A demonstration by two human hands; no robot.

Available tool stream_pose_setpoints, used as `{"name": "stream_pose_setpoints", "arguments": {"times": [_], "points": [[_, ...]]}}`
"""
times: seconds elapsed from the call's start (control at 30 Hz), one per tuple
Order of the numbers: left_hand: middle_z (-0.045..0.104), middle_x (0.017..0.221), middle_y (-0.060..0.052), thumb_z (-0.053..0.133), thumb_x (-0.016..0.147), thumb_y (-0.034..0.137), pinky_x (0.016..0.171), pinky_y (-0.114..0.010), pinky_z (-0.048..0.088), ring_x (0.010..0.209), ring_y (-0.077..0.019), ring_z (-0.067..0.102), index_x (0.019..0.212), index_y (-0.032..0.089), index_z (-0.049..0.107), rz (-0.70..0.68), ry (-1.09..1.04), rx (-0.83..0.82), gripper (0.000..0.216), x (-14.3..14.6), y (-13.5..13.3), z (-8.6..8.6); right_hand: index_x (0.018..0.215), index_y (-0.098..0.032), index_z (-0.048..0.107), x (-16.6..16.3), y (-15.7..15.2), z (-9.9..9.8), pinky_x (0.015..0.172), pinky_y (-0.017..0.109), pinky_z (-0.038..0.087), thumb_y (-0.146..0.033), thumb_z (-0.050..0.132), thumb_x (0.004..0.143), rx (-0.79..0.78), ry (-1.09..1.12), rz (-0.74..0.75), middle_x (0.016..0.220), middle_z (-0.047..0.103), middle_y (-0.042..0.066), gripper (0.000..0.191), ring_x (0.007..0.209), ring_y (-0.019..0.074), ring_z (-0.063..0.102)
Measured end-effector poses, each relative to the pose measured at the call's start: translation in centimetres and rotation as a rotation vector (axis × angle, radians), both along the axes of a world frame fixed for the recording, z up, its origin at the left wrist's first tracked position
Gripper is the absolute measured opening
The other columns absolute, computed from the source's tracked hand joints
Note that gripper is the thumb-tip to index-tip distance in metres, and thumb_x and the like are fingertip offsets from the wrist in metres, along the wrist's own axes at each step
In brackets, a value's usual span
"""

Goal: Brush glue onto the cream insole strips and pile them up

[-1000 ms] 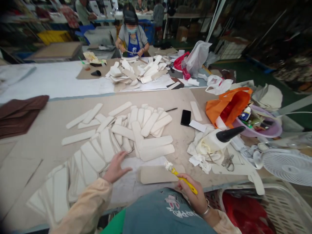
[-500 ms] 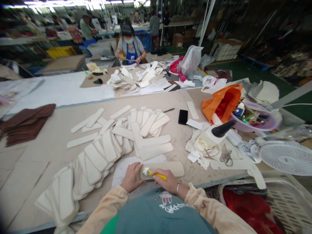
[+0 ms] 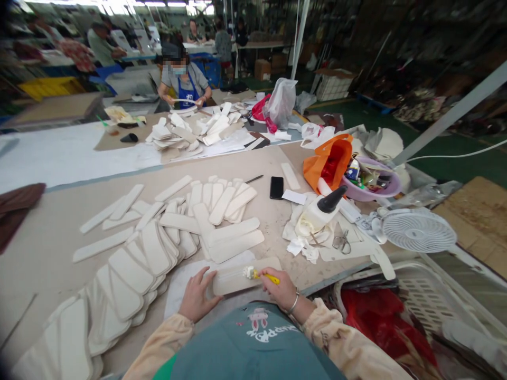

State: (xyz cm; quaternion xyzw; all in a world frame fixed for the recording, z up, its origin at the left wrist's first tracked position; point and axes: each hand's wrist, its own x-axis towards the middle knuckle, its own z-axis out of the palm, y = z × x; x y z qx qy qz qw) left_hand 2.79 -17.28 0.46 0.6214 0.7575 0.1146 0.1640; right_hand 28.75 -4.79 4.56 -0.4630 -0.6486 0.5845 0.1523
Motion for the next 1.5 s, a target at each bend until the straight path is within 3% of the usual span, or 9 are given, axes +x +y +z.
{"name": "stream_pose_setpoints", "arguments": {"times": [0.17,0.3,0.4,0.53,0.67,0.8,1.23,1.37,1.5], "points": [[0.037,0.136,-0.012,0.060,0.065,0.045,0.097,-0.052,0.028,0.120,-0.0307,0.038,0.123,0.025,0.045,0.010,0.013,-0.012,0.063,0.3,-0.1,-0.2,0.089,-0.017,0.063,4.1,0.9,0.2,0.047,0.023,0.045,-0.041,0.047,0.079,0.055,-0.069,-0.128,0.052,0.057,-0.002,0.030,0.046,0.0124,0.053],[0.037,0.136,-0.011,0.061,0.065,0.045,0.099,-0.052,0.026,0.119,-0.0300,0.039,0.124,0.026,0.043,0.028,0.007,-0.022,0.064,0.4,-0.2,-0.3,0.087,-0.018,0.063,5.2,0.9,0.7,0.049,0.025,0.045,-0.041,0.048,0.079,0.190,-0.134,-0.166,0.052,0.057,-0.002,0.029,0.047,0.0135,0.053],[0.037,0.136,-0.012,0.061,0.065,0.044,0.100,-0.052,0.024,0.119,-0.0299,0.039,0.124,0.025,0.043,0.035,-0.012,-0.023,0.065,0.4,-0.2,-0.2,0.087,-0.020,0.063,3.6,0.0,1.7,0.051,0.024,0.045,-0.039,0.048,0.080,0.230,-0.105,-0.106,0.053,0.058,-0.002,0.025,0.050,0.0133,0.055],[0.039,0.135,-0.012,0.062,0.063,0.044,0.101,-0.052,0.022,0.120,-0.0300,0.038,0.124,0.025,0.043,0.031,-0.048,-0.030,0.067,0.4,-0.2,-0.1,0.087,-0.019,0.062,-0.9,-1.5,2.2,0.047,0.020,0.045,-0.038,0.047,0.081,-0.004,0.015,0.047,0.054,0.059,-0.003,0.025,0.046,0.0103,0.053],[0.040,0.133,-0.012,0.062,0.063,0.042,0.100,-0.052,0.023,0.117,-0.0300,0.041,0.123,0.024,0.044,0.040,-0.065,-0.038,0.066,0.5,-0.1,0.1,0.087,-0.018,0.061,-5.1,-2.5,1.0,0.047,0.019,0.046,-0.034,0.048,0.079,-0.163,0.098,0.178,0.054,0.058,-0.004,0.023,0.046,0.0085,0.053],[0.040,0.134,-0.012,0.062,0.063,0.042,0.100,-0.051,0.023,0.117,-0.0297,0.041,0.123,0.023,0.045,0.050,-0.068,-0.040,0.065,0.6,-0.1,0.1,0.084,-0.018,0.062,-6.0,-2.5,-0.3,0.046,0.018,0.046,-0.031,0.049,0.077,-0.188,0.080,0.165,0.051,0.055,-0.005,0.020,0.045,0.0078,0.052],[0.037,0.137,-0.011,0.056,0.069,0.045,0.095,-0.048,0.033,0.117,-0.0279,0.042,0.122,0.024,0.044,-0.007,0.022,0.003,0.058,0.4,0.1,-0.6,0.088,-0.016,0.063,2.6,-0.1,-0.4,0.044,0.019,0.043,-0.038,0.048,0.078,-0.038,-0.091,-0.078,0.050,0.057,-0.003,0.028,0.043,0.0093,0.051],[0.036,0.137,-0.011,0.054,0.070,0.045,0.094,-0.046,0.035,0.117,-0.0274,0.043,0.122,0.023,0.044,-0.023,0.033,0.022,0.057,0.3,0.2,-0.8,0.089,-0.018,0.063,4.9,0.7,0.2,0.046,0.021,0.043,-0.038,0.046,0.081,0.111,-0.172,-0.121,0.051,0.057,-0.003,0.028,0.046,0.0112,0.053],[0.035,0.139,-0.011,0.053,0.071,0.044,0.095,-0.050,0.033,0.117,-0.0282,0.043,0.123,0.023,0.043,-0.030,0.047,0.032,0.057,0.3,0.1,-1.0,0.090,-0.020,0.063,6.0,1.0,1.8,0.057,0.024,0.047,-0.035,0.042,0.084,0.377,-0.345,-0.071,0.058,0.062,-0.001,0.026,0.055,0.0140,0.060]]}}
